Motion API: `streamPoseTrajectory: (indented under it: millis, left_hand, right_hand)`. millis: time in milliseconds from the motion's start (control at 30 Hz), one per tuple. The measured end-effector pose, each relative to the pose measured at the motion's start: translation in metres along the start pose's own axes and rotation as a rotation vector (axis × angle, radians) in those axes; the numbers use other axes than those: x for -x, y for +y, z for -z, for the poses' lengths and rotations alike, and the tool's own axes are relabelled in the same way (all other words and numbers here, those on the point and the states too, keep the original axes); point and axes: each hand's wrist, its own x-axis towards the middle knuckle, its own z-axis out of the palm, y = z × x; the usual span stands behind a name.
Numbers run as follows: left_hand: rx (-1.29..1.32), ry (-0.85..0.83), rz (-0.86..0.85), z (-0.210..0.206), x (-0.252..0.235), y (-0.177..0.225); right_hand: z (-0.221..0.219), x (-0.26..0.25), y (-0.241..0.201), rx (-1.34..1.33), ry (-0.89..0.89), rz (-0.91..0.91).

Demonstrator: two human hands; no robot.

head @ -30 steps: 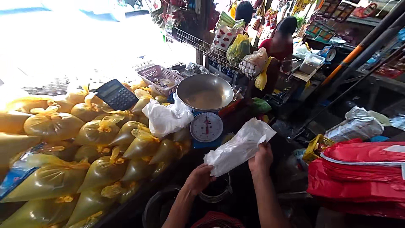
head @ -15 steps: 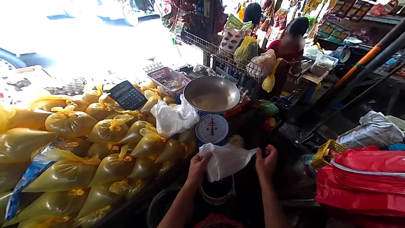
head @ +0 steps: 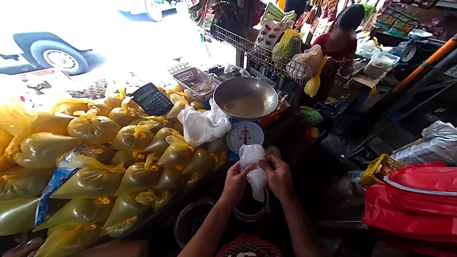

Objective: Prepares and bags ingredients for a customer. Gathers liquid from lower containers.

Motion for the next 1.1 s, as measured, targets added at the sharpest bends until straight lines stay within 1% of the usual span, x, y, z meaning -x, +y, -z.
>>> streamPoseTrajectory:
  millis: [67,100,133,167,200,233,267,333,367,400,433,467,500,533,567,600,633,667,700,733,800,833,867,900,933,1000,1033,1067,1100]
  left_hand:
    - [-0.155,0.062,-0.070,0.006,0.003,-0.004]
    - [-0.254,0.072,-0.125,0.009,0.004,-0.006]
    - [-0.349,0.074,-0.173,0.011,0.005,-0.009]
    - [-0.406,0.077,-0.195,0.009,0.007,-0.010]
    - [-0.390,0.082,-0.178,0.004,0.010,-0.011]
    - [-0.286,0.092,-0.120,-0.002,0.013,-0.012]
    - [-0.094,0.129,-0.015,-0.009,0.015,-0.011]
    - [0.360,0.282,0.212,-0.018,0.010,-0.005]
    - [0.521,0.342,0.272,-0.019,0.006,-0.002]
    - [0.620,0.363,0.300,-0.017,0.003,0.001]
    - [0.667,0.328,0.307,-0.014,0.003,0.003]
    - [0.654,0.255,0.315,-0.010,0.003,0.006]
    - [0.597,0.139,0.330,-0.002,0.003,0.008]
    - [0.546,0.005,0.349,0.009,0.001,0.009]
    - [0.541,-0.088,0.356,0.018,-0.001,0.010]
    - [0.576,-0.106,0.326,0.025,-0.003,0.012]
    - [0.640,-0.078,0.263,0.028,-0.006,0.014]
    - [0.697,-0.048,0.196,0.030,-0.009,0.015]
    - [0.679,-0.048,0.141,0.029,-0.009,0.013]
    - [0.590,-0.079,0.103,0.028,-0.007,0.011]
    - [0.258,-0.151,0.106,0.024,0.005,0.007]
    - [0.054,-0.184,0.151,0.018,0.009,0.004]
    - [-0.167,-0.210,0.187,0.014,0.011,-0.003]
    - [-0.431,-0.205,0.179,0.017,0.010,-0.014]
    - [-0.689,-0.136,0.104,0.024,0.007,-0.025]
    - [-1.086,0.145,-0.068,0.042,-0.004,-0.039]
    - [-1.193,0.279,-0.119,0.049,-0.006,-0.043]
    - [-1.226,0.366,-0.153,0.054,-0.005,-0.048]
    - [-1.205,0.396,-0.145,0.057,0.000,-0.055]
  right_hand:
    - [0.005,0.001,-0.001,-0.048,0.036,-0.044]
    - [0.007,0.003,-0.003,-0.026,0.019,-0.070]
    - [0.009,0.005,-0.006,0.062,-0.023,-0.086]
    - [0.008,0.007,-0.009,0.207,-0.061,-0.092]
    - [0.003,0.009,-0.012,0.361,-0.068,-0.080]
    - [-0.004,0.012,-0.013,0.479,-0.049,-0.046]
    - [-0.009,0.013,-0.009,0.541,0.006,0.015]
    - [-0.013,0.008,0.007,0.531,0.185,0.132]
    - [-0.012,0.004,0.015,0.457,0.254,0.130]
    - [-0.009,0.001,0.022,0.322,0.296,0.076]
    - [-0.006,-0.001,0.026,0.110,0.318,-0.019]
    - [-0.004,-0.002,0.026,-0.177,0.333,-0.154]
    - [0.000,-0.003,0.023,-0.479,0.339,-0.300]
    - [0.006,-0.001,0.020,-0.740,0.303,-0.422]
    - [0.013,0.002,0.018,-0.942,0.214,-0.480]
    - [0.018,0.006,0.019,-1.065,0.094,-0.474]
    - [0.023,0.009,0.020,-1.106,-0.037,-0.433]
    - [0.027,0.013,0.020,-1.050,-0.143,-0.378]
    - [0.031,0.018,0.021,-0.899,-0.204,-0.311]
    - [0.033,0.021,0.021,-0.669,-0.234,-0.231]
    - [0.032,0.025,0.017,-0.096,-0.227,-0.092]
    - [0.029,0.026,0.018,0.195,-0.171,-0.048]
    - [0.026,0.027,0.021,0.413,-0.098,-0.016]
    - [0.024,0.028,0.024,0.562,-0.026,-0.005]
    - [0.024,0.029,0.027,0.671,0.033,0.000]
    - [0.022,0.033,0.032,0.779,0.073,0.006]
    - [0.018,0.038,0.036,0.790,0.076,0.015]
    - [0.011,0.046,0.041,0.786,0.076,0.016]
    - [0.005,0.053,0.047,0.777,0.068,0.009]
